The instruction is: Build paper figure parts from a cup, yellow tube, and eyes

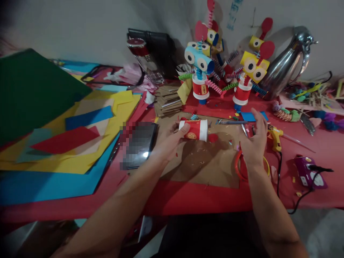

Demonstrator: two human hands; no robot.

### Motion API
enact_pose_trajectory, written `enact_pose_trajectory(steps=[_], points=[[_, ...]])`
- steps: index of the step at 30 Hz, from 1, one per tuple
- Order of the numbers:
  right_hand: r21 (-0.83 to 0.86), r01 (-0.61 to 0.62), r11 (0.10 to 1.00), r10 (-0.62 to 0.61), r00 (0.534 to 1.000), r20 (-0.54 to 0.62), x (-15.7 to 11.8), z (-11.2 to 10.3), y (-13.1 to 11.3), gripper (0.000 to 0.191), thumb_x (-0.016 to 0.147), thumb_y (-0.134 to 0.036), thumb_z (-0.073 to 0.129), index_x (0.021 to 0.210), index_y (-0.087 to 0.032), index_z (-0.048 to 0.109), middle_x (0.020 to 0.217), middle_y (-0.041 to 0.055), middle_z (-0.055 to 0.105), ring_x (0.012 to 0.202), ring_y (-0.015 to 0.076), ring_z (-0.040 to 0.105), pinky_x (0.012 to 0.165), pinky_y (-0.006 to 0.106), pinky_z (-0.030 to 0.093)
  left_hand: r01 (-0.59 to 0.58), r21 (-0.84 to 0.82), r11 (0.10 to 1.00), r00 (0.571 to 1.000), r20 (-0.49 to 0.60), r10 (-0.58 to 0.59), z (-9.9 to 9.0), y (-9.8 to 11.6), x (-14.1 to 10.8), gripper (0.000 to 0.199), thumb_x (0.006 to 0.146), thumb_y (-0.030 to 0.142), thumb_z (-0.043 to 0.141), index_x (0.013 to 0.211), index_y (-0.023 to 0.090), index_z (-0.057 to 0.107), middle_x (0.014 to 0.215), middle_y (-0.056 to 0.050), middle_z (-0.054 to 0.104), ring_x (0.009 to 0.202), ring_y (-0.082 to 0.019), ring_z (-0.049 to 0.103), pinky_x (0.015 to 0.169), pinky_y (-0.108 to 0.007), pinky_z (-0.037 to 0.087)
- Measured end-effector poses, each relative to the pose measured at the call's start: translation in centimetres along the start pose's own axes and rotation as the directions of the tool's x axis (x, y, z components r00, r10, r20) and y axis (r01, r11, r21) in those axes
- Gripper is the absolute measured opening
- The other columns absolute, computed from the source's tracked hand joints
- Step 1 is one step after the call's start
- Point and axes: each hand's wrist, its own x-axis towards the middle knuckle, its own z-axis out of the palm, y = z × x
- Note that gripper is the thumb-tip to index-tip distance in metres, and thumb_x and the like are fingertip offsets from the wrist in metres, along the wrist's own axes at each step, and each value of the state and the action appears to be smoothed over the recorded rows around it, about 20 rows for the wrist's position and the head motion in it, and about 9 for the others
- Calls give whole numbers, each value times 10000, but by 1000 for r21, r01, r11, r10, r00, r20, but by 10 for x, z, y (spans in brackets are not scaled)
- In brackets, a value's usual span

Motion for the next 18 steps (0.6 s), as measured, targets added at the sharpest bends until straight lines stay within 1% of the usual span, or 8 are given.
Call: enact_pose_trajectory(steps=[3, 5, 6, 8, 10, 11, 13, 18], points=[[128, -92, 987, 90, 996, 23, -2, 2, -5, 266, 832, -398, 717, 1032, -225, 688, 991, 62, 722, 982, 251, 698, 910, 507, 538, -1, 20, 1000, 1000, -13, 1, 1, 2, 0, 444, 581, 457, 908, 766, 190, 605, 777, 13, 646, 678, -116, 581, 562, -217, 446], [179, -118, 977, 82, 977, 195, -6, 6, -8, 406, 773, -441, 772, 1122, -262, 669, 1150, 80, 706, 1095, 268, 668, 930, 511, 539, 20, 5, 1000, 1000, 2, -20, 1, 4, -1, 463, 563, 476, 913, 759, 193, 603, 761, 12, 636, 664, -123, 574, 535, -223, 430], [189, -153, 970, 90, 948, 306, -9, 9, -9, 580, 704, -454, 827, 1226, -302, 624, 1302, 87, 651, 1201, 283, 618, 952, 520, 533, 34, -10, 999, 999, 17, -34, 1, 5, -2, 473, 550, 486, 917, 747, 194, 601, 750, 11, 630, 657, -125, 570, 523, -226, 423], [193, -272, 943, 138, 845, 517, -13, 14, -10, 941, 568, -472, 909, 1398, -379, 476, 1516, 90, 486, 1354, 311, 501, 977, 543, 525, 69, -44, 997, 996, 53, -67, 2, 8, -4, 499, 513, 509, 927, 712, 196, 593, 719, 14, 618, 634, -124, 555, 503, -231, 406], [187, -392, 901, 184, 734, 653, -17, 18, -11, 1095, 518, -490, 933, 1461, -401, 383, 1565, 103, 415, 1403, 326, 448, 993, 559, 520, 100, -64, 993, 992, 87, -95, 3, 9, -5, 526, 472, 532, 935, 690, 195, 595, 702, 14, 617, 620, -121, 544, 493, -232, 392], [187, -433, 882, 195, 695, 692, -18, 20, -13, 1106, 520, -498, 934, 1468, -400, 372, 1561, 106, 414, 1410, 326, 441, 1007, 560, 514, 110, -67, 992, 990, 95, -103, 3, 10, -6, 536, 454, 543, 936, 687, 194, 601, 700, 14, 619, 618, -119, 542, 493, -231, 387], [201, -480, 854, 199, 658, 726, -19, 22, -16, 1044, 553, -506, 923, 1450, -391, 400, 1529, 105, 444, 1399, 319, 453, 1033, 550, 505, 117, -65, 991, 989, 103, -110, 4, 11, -8, 550, 434, 556, 935, 691, 191, 613, 704, 16, 622, 622, -114, 540, 500, -227, 382], [243, -476, 845, 148, 645, 749, -18, 23, -21, 836, 627, -492, 896, 1357, -356, 511, 1444, 87, 529, 1360, 304, 493, 1078, 534, 484, 119, -55, 991, 987, 117, -112, 5, 11, -10, 534, 452, 543, 927, 695, 193, 605, 709, 23, 611, 612, -102, 518, 510, -227, 350]])
